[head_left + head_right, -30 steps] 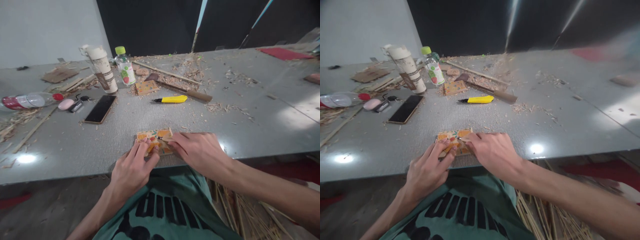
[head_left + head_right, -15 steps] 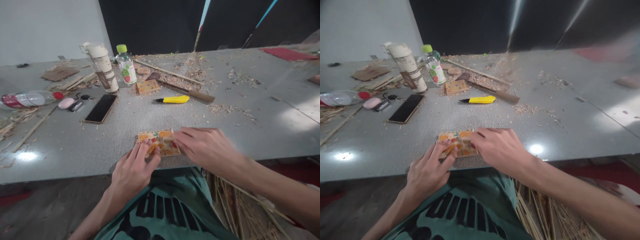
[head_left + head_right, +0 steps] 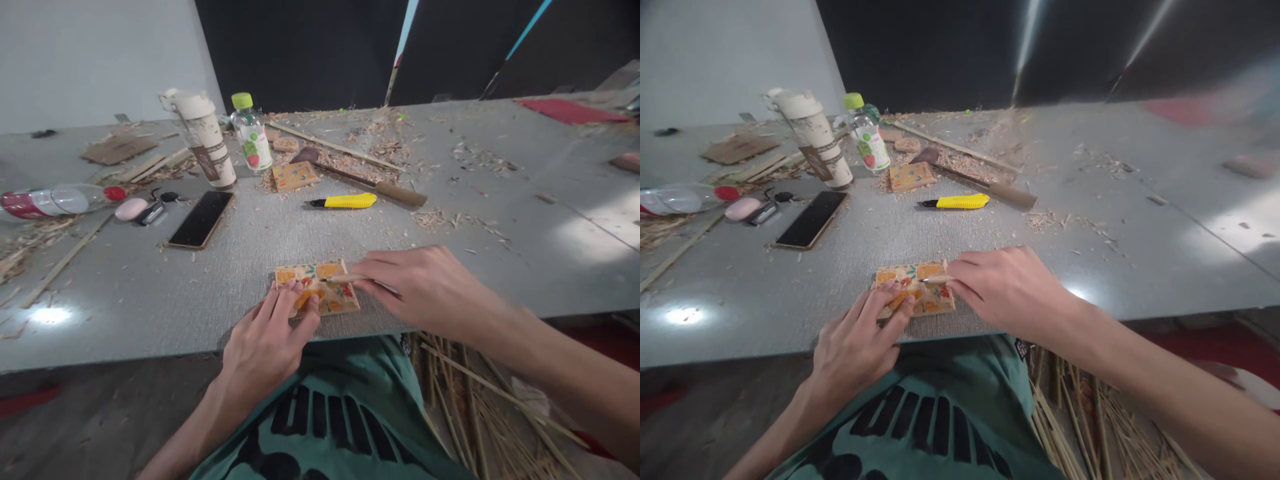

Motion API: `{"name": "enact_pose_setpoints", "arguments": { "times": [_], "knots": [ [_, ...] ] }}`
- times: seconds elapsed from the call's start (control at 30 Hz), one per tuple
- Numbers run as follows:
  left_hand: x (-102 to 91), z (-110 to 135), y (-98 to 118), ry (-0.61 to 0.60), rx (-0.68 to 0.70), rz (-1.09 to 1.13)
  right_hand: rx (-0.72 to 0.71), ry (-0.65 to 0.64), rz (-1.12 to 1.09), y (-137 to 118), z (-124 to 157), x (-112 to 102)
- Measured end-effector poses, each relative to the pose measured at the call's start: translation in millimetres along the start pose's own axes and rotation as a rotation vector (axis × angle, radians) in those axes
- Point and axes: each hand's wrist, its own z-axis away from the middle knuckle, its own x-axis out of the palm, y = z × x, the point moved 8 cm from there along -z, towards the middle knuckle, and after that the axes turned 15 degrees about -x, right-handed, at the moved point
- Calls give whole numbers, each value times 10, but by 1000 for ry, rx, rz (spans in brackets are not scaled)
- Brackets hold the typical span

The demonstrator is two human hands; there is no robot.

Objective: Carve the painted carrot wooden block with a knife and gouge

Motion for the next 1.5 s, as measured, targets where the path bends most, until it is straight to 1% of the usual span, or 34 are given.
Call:
{"name": "enact_pose_setpoints", "arguments": {
  "times": [0.03, 0.1, 0.13, 0.2, 0.23, 0.27, 0.33, 0.37, 0.4, 0.47, 0.5, 0.53, 0.6, 0.63, 0.73, 0.77, 0.83, 0.87, 0.9, 0.97, 1.0, 1.03, 1.1, 1.13, 1.23, 1.27, 1.33, 1.37, 1.4, 1.47, 1.5],
  "knots": [
    [1, -1, -1, 1, -1, 0, 36, -25, 20, 33, 7, 0],
    [4, -4, -4, 0, -5, -1, 124, -27, 53, 113, 27, -28],
    [8, -5, -4, -4, -6, -2, 127, -17, 24, 123, 27, -32],
    [11, -8, -2, -10, -3, 0, 47, -37, -72, 78, 10, 9],
    [10, -8, -1, -11, -2, 1, 27, -48, -79, 69, 10, 25],
    [8, -9, -1, -11, -1, 2, 61, -45, -39, 103, 23, 20],
    [1, -9, -1, -5, 2, 1, 187, 14, 55, 205, 70, -39],
    [2, -9, -2, -6, 2, 1, 198, 37, 33, 215, 78, -48],
    [5, -8, -1, -10, 3, 0, 161, 35, -33, 189, 66, -25],
    [11, -9, 1, -16, 5, 4, 23, -17, -163, 75, 26, 46],
    [10, -9, 0, -14, 2, 8, 4, -36, -157, 55, 21, 63],
    [8, -10, -2, -9, -2, 12, 47, -33, -95, 85, 27, 54],
    [-3, -10, 2, 9, -3, 21, 157, 26, 24, 159, 50, -8],
    [-5, -9, 2, 14, -5, 23, 153, 37, 8, 152, 44, -7],
    [1, -3, 7, 13, -5, 26, -14, -21, -131, 15, -18, 91],
    [4, -3, 4, 11, -9, 26, -2, -19, -93, 27, -23, 94],
    [7, -3, 2, 12, -14, 29, 121, 62, 45, 133, -1, 29],
    [6, -4, 2, 17, -15, 32, 145, 95, 54, 157, 4, 15],
    [6, -4, 0, 21, -19, 37, 120, 98, 10, 146, -6, 36],
    [-9, 1, -4, 53, -29, 49, 5, 49, -103, 64, -42, 116],
    [-25, 7, -9, 82, -38, 53, -7, 34, -98, 50, -47, 133],
    [-41, 15, -15, 112, -47, 53, 33, 48, -42, 75, -41, 117],
    [-65, 35, -14, 158, -49, 51, 123, 126, 52, 115, -23, 39],
    [-67, 43, -10, 165, -45, 51, 112, 141, 28, 91, -33, 34],
    [-58, 45, 6, 148, -24, 64, -42, 63, -113, -69, -103, 128],
    [-63, 40, 7, 149, -23, 66, -17, 57, -72, -60, -105, 131],
    [-77, 31, 9, 157, -23, 62, 128, 118, 78, 34, -68, 63],
    [-81, 27, 11, 158, -23, 57, 153, 139, 105, 48, -58, 43],
    [-80, 24, 12, 154, -24, 50, 122, 132, 88, 24, -67, 54],
    [-75, 22, 15, 150, -26, 39, 3, 52, 23, -66, -100, 125],
    [-73, 23, 14, 149, -28, 37, -15, 8, 26, -82, -103, 153]
  ]
}}
